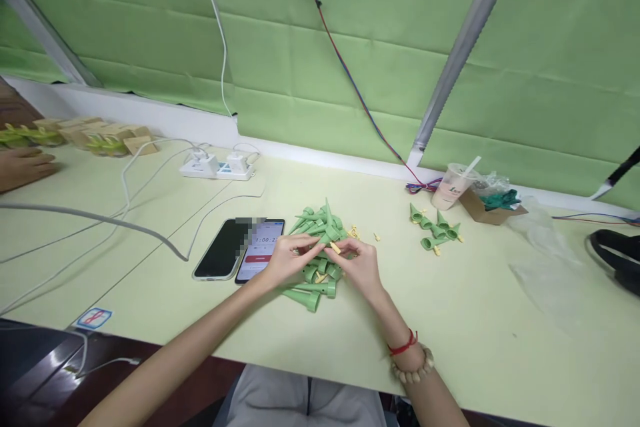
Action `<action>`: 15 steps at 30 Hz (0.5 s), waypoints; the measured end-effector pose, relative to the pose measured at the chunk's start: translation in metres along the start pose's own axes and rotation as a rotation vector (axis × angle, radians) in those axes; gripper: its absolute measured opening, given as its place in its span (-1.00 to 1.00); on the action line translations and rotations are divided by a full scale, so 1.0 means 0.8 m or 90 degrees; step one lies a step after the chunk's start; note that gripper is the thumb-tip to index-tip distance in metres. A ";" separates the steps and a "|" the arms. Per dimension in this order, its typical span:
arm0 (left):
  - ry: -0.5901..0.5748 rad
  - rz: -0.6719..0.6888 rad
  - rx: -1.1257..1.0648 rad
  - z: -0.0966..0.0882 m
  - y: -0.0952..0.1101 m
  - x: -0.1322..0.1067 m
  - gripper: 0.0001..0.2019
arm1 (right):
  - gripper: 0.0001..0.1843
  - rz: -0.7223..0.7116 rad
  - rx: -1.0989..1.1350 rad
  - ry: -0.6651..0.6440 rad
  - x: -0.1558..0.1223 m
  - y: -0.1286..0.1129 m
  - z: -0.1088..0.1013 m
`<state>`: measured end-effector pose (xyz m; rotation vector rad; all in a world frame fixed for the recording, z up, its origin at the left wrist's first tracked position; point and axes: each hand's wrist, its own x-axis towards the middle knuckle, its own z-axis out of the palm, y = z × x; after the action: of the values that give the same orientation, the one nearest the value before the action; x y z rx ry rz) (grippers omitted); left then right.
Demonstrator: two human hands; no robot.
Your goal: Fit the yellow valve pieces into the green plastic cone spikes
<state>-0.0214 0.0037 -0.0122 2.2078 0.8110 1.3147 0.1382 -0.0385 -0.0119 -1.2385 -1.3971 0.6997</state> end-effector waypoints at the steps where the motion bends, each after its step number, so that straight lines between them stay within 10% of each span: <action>1: -0.009 -0.006 0.000 0.000 0.000 0.000 -0.73 | -0.81 -0.038 -0.039 -0.002 0.000 0.002 -0.001; 8: 0.016 -0.009 -0.004 0.001 -0.006 -0.003 -0.71 | -0.85 -0.176 -0.192 0.034 -0.004 0.006 0.001; 15: 0.107 -0.038 -0.013 -0.007 -0.008 0.003 -0.80 | -0.58 0.213 0.279 -0.120 0.003 -0.001 0.007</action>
<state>-0.0269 0.0105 -0.0122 2.0617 0.9126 1.4879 0.1333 -0.0352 -0.0119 -1.0790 -1.1086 1.3072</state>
